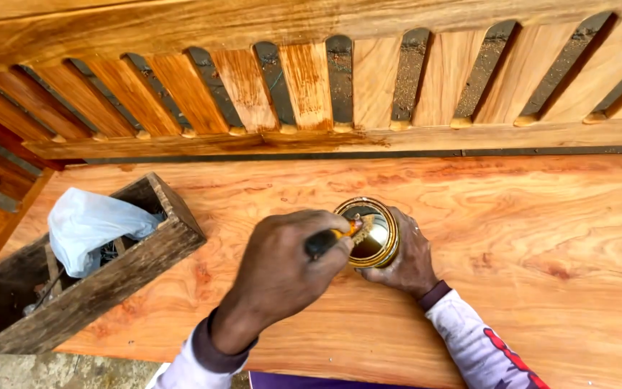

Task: Applying varnish to a wooden bench using a paintbrush in an outdoor workshop.

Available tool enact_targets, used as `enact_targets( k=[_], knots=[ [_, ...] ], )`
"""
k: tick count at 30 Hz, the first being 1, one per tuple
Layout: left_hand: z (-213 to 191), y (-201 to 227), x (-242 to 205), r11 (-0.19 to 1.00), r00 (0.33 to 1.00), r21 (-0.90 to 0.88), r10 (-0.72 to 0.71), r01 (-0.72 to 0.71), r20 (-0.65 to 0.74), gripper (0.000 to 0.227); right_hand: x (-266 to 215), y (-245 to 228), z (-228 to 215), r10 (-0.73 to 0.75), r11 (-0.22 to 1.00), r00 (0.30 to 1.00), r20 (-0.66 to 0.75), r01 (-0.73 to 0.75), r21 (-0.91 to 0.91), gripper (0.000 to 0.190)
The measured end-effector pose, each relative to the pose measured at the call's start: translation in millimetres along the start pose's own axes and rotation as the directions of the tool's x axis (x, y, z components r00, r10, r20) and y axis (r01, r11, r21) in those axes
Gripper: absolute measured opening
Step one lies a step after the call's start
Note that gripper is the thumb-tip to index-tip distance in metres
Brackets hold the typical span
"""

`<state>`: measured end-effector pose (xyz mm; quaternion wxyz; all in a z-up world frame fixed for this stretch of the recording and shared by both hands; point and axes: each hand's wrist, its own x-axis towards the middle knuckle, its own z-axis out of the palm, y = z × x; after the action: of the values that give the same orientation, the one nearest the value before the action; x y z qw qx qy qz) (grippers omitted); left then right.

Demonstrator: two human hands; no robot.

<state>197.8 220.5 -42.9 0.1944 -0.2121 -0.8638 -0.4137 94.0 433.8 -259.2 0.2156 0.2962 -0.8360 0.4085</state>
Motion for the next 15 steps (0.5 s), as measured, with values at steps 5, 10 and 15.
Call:
enact_targets(
  k=[5,10,15],
  knots=[
    [25.6,-7.0,12.7,0.967,0.957,0.161,-0.226,0.198,0.182,0.017,-4.9,7.0,1.4,-0.084,0.995,0.996,-0.039,0.082,-0.049,0.113],
    [41.3,-17.2,14.1,0.966,0.934,0.157,-0.239,0.203,0.266,0.014,-7.4,9.9,1.8,-0.149,0.986,0.989,-0.017,0.147,-0.083,0.123],
    [42.9,-29.4,10.3,0.954,0.914,0.248,-0.246,0.169,0.323,0.013,-10.0,9.4,1.1,-0.210,0.975,0.977,-0.048,0.205,-0.079,0.124]
  ],
)
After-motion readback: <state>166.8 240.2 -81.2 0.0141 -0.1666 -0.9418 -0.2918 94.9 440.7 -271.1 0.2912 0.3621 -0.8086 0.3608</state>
